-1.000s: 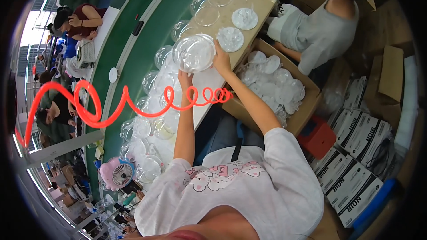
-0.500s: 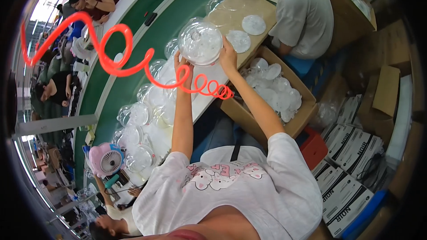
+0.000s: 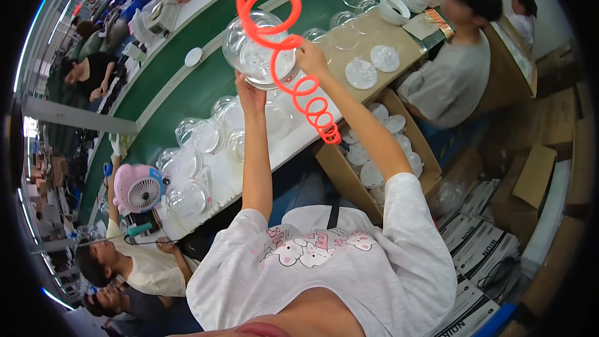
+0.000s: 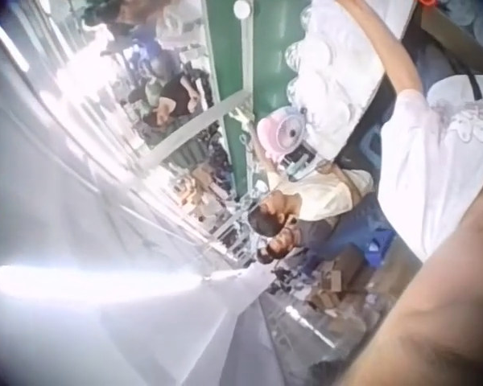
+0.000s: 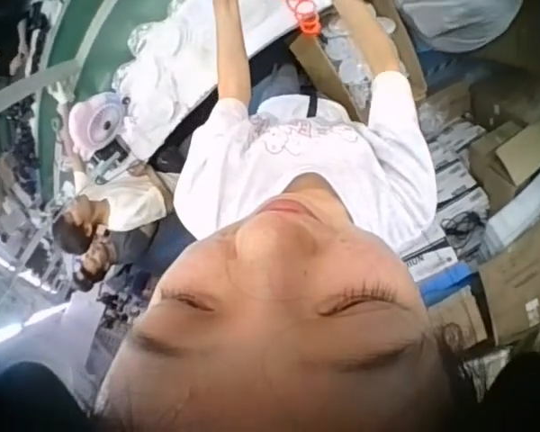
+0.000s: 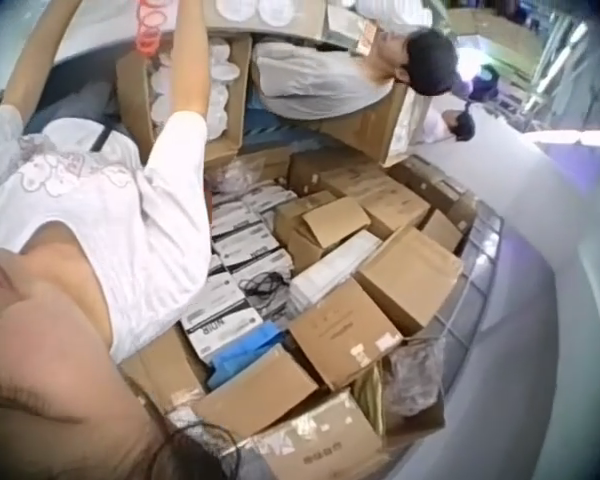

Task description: Assembling plastic dome covers and LED components into circular light fixtures on a factory production line.

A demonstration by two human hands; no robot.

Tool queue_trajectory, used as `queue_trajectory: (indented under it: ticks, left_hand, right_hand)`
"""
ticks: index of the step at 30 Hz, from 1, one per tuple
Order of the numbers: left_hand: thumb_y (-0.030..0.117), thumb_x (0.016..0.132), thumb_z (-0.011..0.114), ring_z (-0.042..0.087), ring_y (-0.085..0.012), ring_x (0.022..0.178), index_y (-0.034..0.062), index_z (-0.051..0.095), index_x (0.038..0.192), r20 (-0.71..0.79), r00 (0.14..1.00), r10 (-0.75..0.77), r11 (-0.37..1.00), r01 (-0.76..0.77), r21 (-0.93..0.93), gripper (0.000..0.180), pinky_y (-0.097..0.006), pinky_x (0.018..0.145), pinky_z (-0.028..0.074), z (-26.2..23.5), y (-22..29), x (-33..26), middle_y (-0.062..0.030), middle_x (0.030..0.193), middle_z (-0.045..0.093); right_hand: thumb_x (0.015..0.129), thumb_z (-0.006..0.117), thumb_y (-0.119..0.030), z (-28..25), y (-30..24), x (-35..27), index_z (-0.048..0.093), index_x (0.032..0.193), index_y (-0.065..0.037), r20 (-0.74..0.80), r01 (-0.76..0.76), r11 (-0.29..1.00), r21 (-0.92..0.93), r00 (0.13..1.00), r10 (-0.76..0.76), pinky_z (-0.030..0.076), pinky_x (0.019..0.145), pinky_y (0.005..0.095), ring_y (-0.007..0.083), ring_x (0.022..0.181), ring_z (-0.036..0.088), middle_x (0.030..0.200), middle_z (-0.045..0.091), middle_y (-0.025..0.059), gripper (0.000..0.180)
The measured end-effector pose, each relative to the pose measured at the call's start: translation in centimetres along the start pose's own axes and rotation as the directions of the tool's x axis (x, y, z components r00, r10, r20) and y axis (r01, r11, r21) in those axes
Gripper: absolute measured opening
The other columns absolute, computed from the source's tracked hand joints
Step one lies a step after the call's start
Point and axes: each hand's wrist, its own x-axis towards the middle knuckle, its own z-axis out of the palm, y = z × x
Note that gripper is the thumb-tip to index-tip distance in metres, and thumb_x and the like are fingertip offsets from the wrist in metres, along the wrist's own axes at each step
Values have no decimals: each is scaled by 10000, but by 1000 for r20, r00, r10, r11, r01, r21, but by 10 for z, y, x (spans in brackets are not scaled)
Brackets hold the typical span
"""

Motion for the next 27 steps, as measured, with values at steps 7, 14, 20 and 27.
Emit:
queue_trajectory:
  ticks: [7,14,20,27]
  left_hand:
    - [106,799,473,416,-244,1182,62,276,1333,-50,988,149,989,-148,24,571,-389,1004,357,2,43,-28,-112,1300,395]
    - [154,785,521,417,-245,1180,68,300,1323,-52,964,260,966,-259,16,588,-381,992,373,-19,96,-74,-101,1294,404]
    - [263,723,685,357,-263,1225,96,255,1357,-87,925,369,926,-359,115,784,-422,1029,315,-35,142,-158,-109,1348,335]
    - [276,786,607,363,-252,1224,45,303,1321,-346,884,314,928,-209,309,657,-399,1021,329,-108,147,-257,-103,1336,355]
  right_hand:
    - [755,563,-143,-11,-16,22,574,1129,-97,361,-235,930,283,924,123,464,654,245,122,784,566,1013,622,34,377]
    - [845,465,-76,-104,-88,-36,485,1198,4,-509,286,921,265,852,-118,417,820,268,156,1012,519,1172,536,76,363]
    - [862,417,-95,-83,-134,-174,516,1133,29,-360,381,801,461,906,-224,443,787,279,181,966,545,1118,562,114,314]
    - [642,761,-195,71,-87,-281,280,1349,-79,619,-246,933,262,785,33,458,761,292,199,1057,477,1308,386,97,863]
